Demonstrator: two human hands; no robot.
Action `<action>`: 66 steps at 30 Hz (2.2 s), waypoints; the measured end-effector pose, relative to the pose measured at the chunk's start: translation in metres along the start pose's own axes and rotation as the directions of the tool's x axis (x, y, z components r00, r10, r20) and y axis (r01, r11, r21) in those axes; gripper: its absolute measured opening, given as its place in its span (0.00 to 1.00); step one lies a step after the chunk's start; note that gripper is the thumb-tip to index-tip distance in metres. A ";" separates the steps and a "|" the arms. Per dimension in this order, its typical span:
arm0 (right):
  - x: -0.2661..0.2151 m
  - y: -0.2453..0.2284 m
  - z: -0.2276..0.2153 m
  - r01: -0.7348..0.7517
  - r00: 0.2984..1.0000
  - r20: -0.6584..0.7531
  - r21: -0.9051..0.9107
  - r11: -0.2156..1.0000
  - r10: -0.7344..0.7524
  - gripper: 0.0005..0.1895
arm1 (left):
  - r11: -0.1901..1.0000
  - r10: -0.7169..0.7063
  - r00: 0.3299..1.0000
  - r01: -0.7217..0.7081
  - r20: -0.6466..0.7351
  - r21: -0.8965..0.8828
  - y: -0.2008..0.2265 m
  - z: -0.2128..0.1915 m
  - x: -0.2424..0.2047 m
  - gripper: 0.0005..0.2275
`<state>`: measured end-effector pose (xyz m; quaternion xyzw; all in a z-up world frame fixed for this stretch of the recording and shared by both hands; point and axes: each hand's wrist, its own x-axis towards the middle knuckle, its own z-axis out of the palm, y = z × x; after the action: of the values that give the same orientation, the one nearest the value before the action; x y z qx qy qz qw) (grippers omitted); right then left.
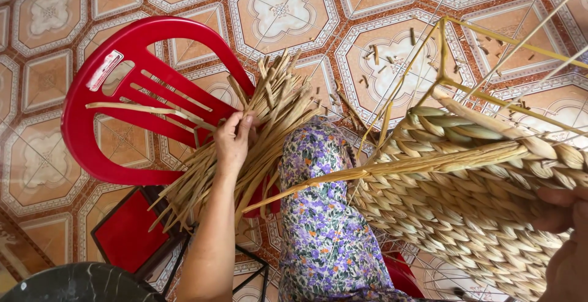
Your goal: Weave a basket using dried natural fibers over a metal wire frame.
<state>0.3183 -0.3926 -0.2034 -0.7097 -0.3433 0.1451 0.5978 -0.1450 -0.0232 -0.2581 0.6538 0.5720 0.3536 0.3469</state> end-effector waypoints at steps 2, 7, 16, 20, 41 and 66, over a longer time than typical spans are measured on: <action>-0.005 -0.011 0.006 0.007 1.000 -0.001 0.008 1.000 -0.007 0.10 | 0.982 -0.165 0.986 0.162 0.027 0.097 0.047 -0.010 -0.003 0.10; -0.007 -0.017 0.009 0.036 0.999 -0.003 0.001 0.999 -0.036 0.11 | 0.675 0.425 0.898 -0.232 -0.113 0.701 -0.025 0.018 0.013 0.19; -0.010 -0.035 0.016 0.038 0.999 -0.003 -0.009 0.999 -0.038 0.12 | 0.805 0.280 0.959 -0.214 -0.036 0.554 -0.044 0.080 0.007 0.15; -0.010 -0.035 0.018 0.012 1.000 -0.002 0.010 1.000 -0.012 0.11 | 0.814 0.168 0.985 -0.117 -0.037 0.569 -0.036 0.080 0.007 0.06; -0.020 -0.152 0.097 0.006 0.999 0.036 0.286 0.958 -0.017 0.04 | 0.991 0.100 0.977 -0.080 0.189 -0.107 0.068 0.003 -0.010 0.11; 0.008 -0.218 0.151 -0.231 0.868 0.496 0.418 0.878 -0.007 0.24 | 0.785 0.577 0.563 -0.583 0.592 -0.211 0.267 -0.033 -0.093 0.06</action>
<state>0.1625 -0.2631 -0.0321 -0.5060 -0.3935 0.4308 0.6352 -0.0477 -0.1421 -0.0183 0.8848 0.1773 0.2061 0.3784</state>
